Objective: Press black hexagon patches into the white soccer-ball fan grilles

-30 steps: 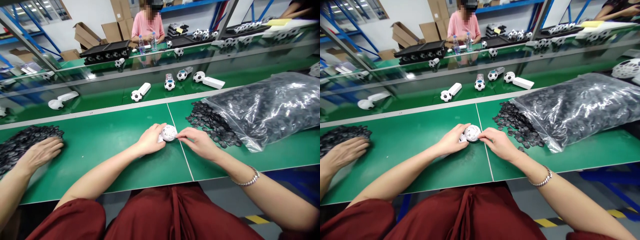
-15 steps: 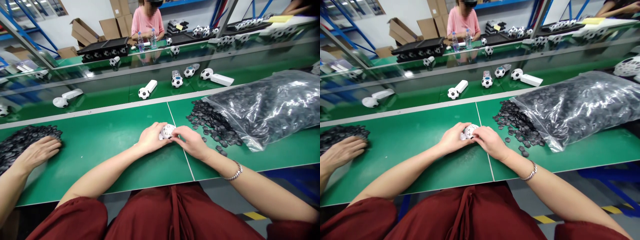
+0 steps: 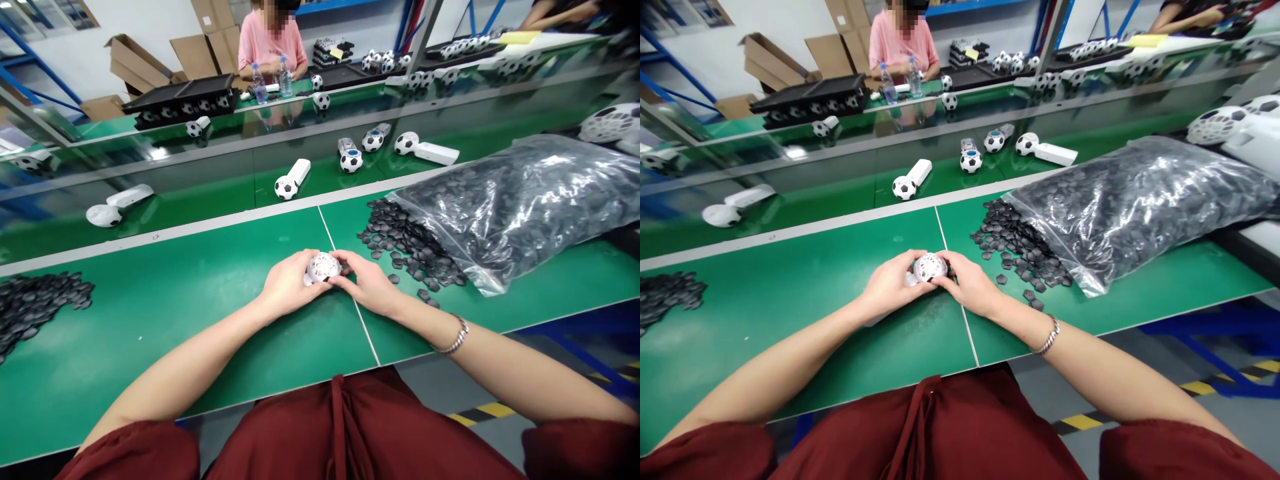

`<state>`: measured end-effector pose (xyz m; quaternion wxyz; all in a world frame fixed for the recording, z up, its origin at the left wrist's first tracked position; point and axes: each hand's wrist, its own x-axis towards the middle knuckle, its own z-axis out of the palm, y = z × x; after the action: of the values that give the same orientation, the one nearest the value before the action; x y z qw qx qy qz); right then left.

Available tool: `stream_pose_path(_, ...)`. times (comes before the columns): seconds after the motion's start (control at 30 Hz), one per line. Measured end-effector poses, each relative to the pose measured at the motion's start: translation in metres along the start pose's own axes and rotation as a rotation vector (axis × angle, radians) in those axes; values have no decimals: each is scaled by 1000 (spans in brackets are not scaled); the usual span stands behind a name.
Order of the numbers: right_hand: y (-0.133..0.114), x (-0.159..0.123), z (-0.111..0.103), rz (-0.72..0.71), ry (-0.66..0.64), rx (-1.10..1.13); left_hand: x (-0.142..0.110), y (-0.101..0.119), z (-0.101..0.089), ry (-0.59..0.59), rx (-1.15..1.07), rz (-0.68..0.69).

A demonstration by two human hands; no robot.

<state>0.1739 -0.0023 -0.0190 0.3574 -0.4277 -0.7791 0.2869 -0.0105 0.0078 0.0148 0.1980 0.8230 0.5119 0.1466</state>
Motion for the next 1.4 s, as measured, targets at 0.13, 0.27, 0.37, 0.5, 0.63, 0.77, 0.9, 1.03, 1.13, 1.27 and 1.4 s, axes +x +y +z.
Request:
stream_pose_path(0.13,11,5,-25,32,-68,15,0,-1,0,-13,9,22)
stream_pose_path(0.27,41,5,-62,101,3,-430,6,-8,-4,-84,-4,47)
stream_pose_path(0.37,57,4,-77,176,-64,-588,12,-13,-9,-146,17,142)
stream_pose_path(0.5,58,2,-79,222,-107,-538,14,-16,-13,-159,92,225)
stream_pose_path(0.63,39,-3,-73,269,-136,-352,13,-15,-13,-104,151,263)
stream_pose_path(0.77,14,-7,-59,58,-168,-191,15,-15,-11,-91,170,296)
stream_pose_path(0.9,-5,-6,-43,-111,-189,-133,14,-14,-10,-99,157,285)
stream_pose_path(1.03,-11,-5,-36,-125,-216,-153,10,-12,-12,-114,144,260)
stream_pose_path(1.13,-13,-7,-36,-150,-184,-156,8,-11,-12,-116,133,259)
stream_pose_path(1.27,-18,-13,-32,-147,-128,-124,8,-12,-10,-121,133,263)
stream_pose_path(1.4,-21,-14,-21,-122,-86,-80,8,-12,-8,-113,99,275)
